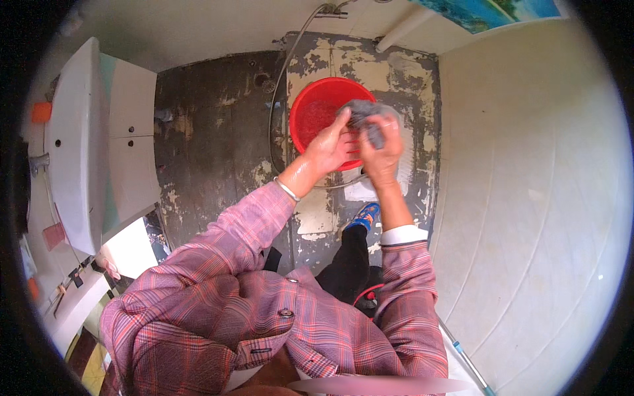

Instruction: The person washes a gray cloth by hand in a red bucket using a handheld shower head to rinse and agitate the fabric. They repeatedly submerge, squeeze, and rinse the cloth, then wring it out and place it in the bucket. Finally, they retrieve a mop and dip it into the bucket.

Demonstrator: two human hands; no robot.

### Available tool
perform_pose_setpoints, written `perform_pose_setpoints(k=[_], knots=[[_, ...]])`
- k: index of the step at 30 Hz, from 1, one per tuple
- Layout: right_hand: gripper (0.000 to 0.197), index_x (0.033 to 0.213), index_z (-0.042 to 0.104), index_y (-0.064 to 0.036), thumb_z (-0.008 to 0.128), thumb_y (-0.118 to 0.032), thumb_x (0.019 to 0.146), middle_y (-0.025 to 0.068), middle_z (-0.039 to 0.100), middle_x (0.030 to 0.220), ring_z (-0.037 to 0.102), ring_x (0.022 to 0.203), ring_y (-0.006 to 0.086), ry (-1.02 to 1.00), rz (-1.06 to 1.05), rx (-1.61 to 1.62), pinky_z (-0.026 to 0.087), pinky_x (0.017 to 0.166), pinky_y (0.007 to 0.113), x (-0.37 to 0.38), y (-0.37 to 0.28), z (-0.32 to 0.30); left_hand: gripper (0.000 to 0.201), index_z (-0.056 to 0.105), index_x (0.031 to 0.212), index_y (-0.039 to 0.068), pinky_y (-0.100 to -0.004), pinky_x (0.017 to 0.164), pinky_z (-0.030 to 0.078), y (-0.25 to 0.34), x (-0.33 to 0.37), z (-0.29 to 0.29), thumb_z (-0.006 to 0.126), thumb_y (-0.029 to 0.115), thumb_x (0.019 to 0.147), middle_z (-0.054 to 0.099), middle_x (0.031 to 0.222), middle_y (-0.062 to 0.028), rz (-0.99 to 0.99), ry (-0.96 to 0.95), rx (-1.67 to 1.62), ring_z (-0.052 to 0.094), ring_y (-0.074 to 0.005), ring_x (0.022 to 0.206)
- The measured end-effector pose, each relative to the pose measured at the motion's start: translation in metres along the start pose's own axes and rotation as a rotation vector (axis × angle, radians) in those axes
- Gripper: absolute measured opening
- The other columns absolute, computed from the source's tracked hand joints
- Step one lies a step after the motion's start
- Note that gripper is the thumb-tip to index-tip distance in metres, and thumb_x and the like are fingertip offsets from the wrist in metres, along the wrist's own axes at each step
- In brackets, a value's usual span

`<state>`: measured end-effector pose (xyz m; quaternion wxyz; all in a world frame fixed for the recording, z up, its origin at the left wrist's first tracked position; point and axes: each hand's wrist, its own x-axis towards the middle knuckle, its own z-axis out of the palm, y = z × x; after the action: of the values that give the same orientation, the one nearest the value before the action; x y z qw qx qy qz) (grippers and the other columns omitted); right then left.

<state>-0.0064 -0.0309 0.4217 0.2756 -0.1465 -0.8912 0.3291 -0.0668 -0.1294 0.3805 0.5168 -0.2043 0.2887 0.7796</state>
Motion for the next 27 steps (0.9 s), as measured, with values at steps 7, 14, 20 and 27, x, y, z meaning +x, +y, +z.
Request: perform_pose_setpoints(k=[7,14,20,27], knots=[[0.024,0.099,0.062,-0.006,0.062,-0.006,0.074,0.0125,0.05,0.121,0.047,0.113,0.0254,-0.287,0.181,0.548,0.038,0.094,0.037,-0.024,-0.032,-0.044,0.035,0.048,0.105,0.001,-0.0314,0.069,0.048,0.007,0.006,-0.02,0.056,0.026,0.083,0.054,0.091,-0.0107,-0.214,-0.193,-0.342,0.054,-0.0191,0.078],[0.06,0.129,0.036,-0.0044,0.057,-0.036,0.083,0.0159,0.045,0.124,0.048,0.111,0.0243,-0.213,0.626,1.551,0.045,0.086,0.037,0.008,0.011,-0.021,0.038,0.042,0.116,0.004,-0.0245,0.061,0.041,-0.002,-0.055,0.035,0.049,0.027,0.087,0.048,0.098,-0.0097,-0.416,-0.671,-0.616,0.045,-0.0116,0.071],[0.038,0.11,0.05,-0.0022,0.062,-0.016,0.077,0.0107,0.059,0.102,0.056,0.091,0.0202,-0.484,0.612,1.087,0.047,0.078,0.031,0.047,0.043,-0.014,0.033,0.047,0.104,0.004,-0.0232,0.058,0.042,0.012,-0.029,0.025,0.053,0.031,0.086,0.051,0.085,-0.0034,-0.365,-0.607,-0.169,0.047,-0.0096,0.064],[0.013,0.077,0.062,-0.0008,0.054,-0.007,0.071,0.004,0.06,0.081,0.053,0.073,0.0108,-0.535,0.443,0.539,0.044,0.069,0.025,0.054,0.057,0.02,0.029,0.058,0.084,-0.001,-0.0266,0.061,0.046,0.01,0.04,0.005,0.065,0.024,0.071,0.061,0.078,-0.0061,0.099,-0.222,1.003,0.058,-0.0131,0.07]])
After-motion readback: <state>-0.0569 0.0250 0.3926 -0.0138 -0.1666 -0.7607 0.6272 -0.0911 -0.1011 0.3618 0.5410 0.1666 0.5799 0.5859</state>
